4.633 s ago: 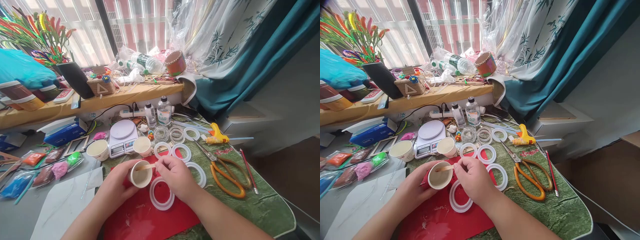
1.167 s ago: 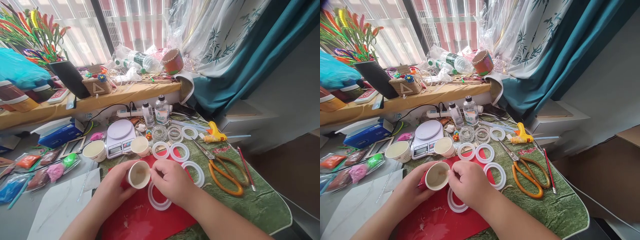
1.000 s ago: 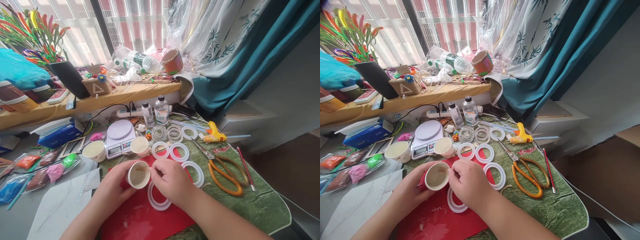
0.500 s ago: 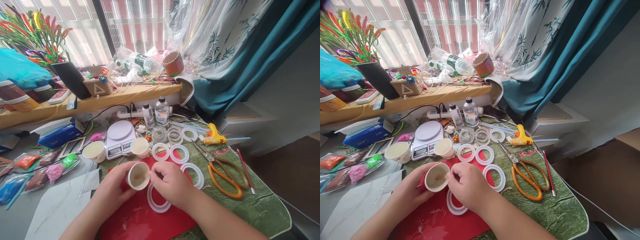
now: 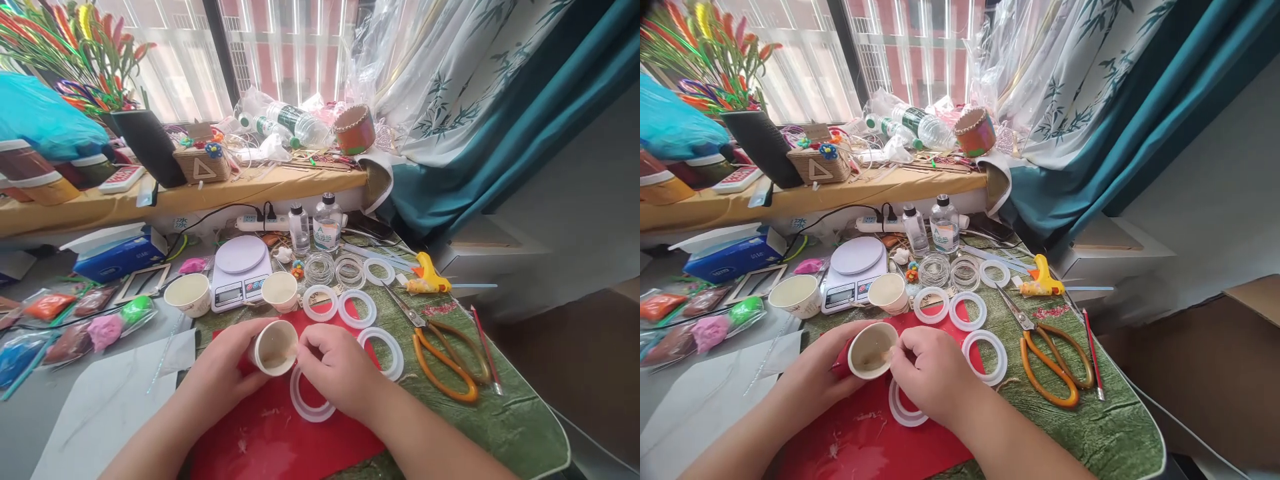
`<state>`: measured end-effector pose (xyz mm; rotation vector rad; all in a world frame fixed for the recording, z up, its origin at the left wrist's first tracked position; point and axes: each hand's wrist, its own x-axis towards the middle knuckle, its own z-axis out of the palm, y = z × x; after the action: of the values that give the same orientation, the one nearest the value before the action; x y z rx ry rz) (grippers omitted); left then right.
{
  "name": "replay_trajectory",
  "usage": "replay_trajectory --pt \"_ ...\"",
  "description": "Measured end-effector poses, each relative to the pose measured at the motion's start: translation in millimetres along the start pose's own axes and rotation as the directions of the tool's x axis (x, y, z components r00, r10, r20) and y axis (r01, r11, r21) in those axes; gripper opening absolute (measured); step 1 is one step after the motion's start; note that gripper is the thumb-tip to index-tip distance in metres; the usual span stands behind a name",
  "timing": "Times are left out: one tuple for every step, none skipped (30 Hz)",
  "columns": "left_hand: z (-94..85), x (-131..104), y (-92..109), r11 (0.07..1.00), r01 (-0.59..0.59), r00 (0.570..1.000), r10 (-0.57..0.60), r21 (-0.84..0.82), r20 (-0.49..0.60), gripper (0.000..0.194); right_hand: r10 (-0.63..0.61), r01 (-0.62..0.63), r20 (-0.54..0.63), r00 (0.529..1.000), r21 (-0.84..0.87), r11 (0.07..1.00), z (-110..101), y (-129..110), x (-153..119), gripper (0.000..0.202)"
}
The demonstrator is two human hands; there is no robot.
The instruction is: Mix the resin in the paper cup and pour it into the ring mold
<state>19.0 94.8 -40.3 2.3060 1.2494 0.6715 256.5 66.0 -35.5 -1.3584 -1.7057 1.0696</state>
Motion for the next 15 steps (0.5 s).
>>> replay_trajectory --pt "-0.4 0.3 1.3 1.000 0.005 1.000 -0.005 -0.003 0.006 0.045 -0.003 0.003 -0.012 1.000 0.003 1.000 0.2 -0.1 -0.2 0.031" --pt "-0.6 0.4 2.2 1.000 0.008 1.000 -0.008 -0.004 0.011 0.045 -0.011 0.011 -0.045 0.999 -0.017 1.000 0.4 -0.3 -0.4 0.030" --pt "-0.7 0.4 2.6 1.000 0.009 1.000 -0.009 -0.004 0.014 0.047 -0.014 0.011 -0.078 0.997 -0.045 0.999 0.4 -0.8 -0.6 0.031" --pt "-0.6 0.2 2.6 1.000 0.009 1.000 -0.009 -0.004 0.016 0.048 -0.005 -0.001 -0.090 0.996 -0.062 0.998 0.4 -1.3 -0.7 0.032" --pt "-0.5 0.0 2.2 1.000 0.008 1.000 -0.008 -0.005 0.015 0.049 0.013 -0.018 -0.077 0.997 -0.057 0.998 0.1 -1.9 -0.8 0.032" --pt "-0.3 -0.4 1.5 1.000 0.008 1.000 -0.008 -0.006 0.011 0.050 0.030 -0.032 -0.049 0.998 -0.032 0.999 -0.2 -2.4 -0.7 0.031" --pt "-0.2 -0.6 0.9 1.000 0.007 1.000 -0.007 -0.006 0.005 0.050 0.036 -0.036 -0.026 0.999 0.000 0.999 -0.7 -2.7 -0.5 0.030" --pt "-0.1 -0.9 0.3 1.000 0.004 1.000 -0.004 -0.007 0.002 0.050 0.023 -0.023 -0.027 0.999 0.017 1.000 -1.1 -2.9 -0.1 0.028" --pt "-0.1 -1.0 -0.1 1.000 0.001 1.000 -0.001 -0.007 0.001 0.050 -0.002 0.003 -0.049 0.999 0.008 1.000 -1.5 -3.0 0.2 0.028" --pt "-0.2 -1.1 -0.3 1.000 -0.002 1.000 0.002 -0.006 0.003 0.050 -0.027 0.025 -0.078 0.997 -0.021 0.999 -1.8 -2.8 0.6 0.029" --pt "-0.4 -1.1 -0.2 1.000 -0.004 1.000 0.004 -0.007 0.007 0.049 -0.034 0.030 -0.092 0.995 -0.048 0.998 -1.9 -2.4 0.9 0.030" --pt "-0.6 -1.1 0.0 1.000 -0.002 1.000 0.002 -0.009 0.013 0.049 -0.024 0.020 -0.076 0.997 -0.054 0.998 -1.9 -2.0 1.0 0.030" --pt "-0.8 -1.0 0.3 1.000 0.002 1.000 -0.002 -0.012 0.017 0.048 -0.004 0.002 -0.040 0.999 -0.038 0.999 -1.8 -1.5 1.0 0.030" --pt "-0.9 -1.0 0.7 1.000 0.007 1.000 -0.006 -0.014 0.019 0.047 0.012 -0.012 -0.009 1.000 -0.012 1.000 -1.7 -1.0 0.9 0.029" --pt "-0.9 -1.1 0.9 1.000 0.009 1.000 -0.008 -0.015 0.020 0.046 0.014 -0.014 0.000 1.000 0.003 1.000 -1.7 -0.6 0.7 0.029"
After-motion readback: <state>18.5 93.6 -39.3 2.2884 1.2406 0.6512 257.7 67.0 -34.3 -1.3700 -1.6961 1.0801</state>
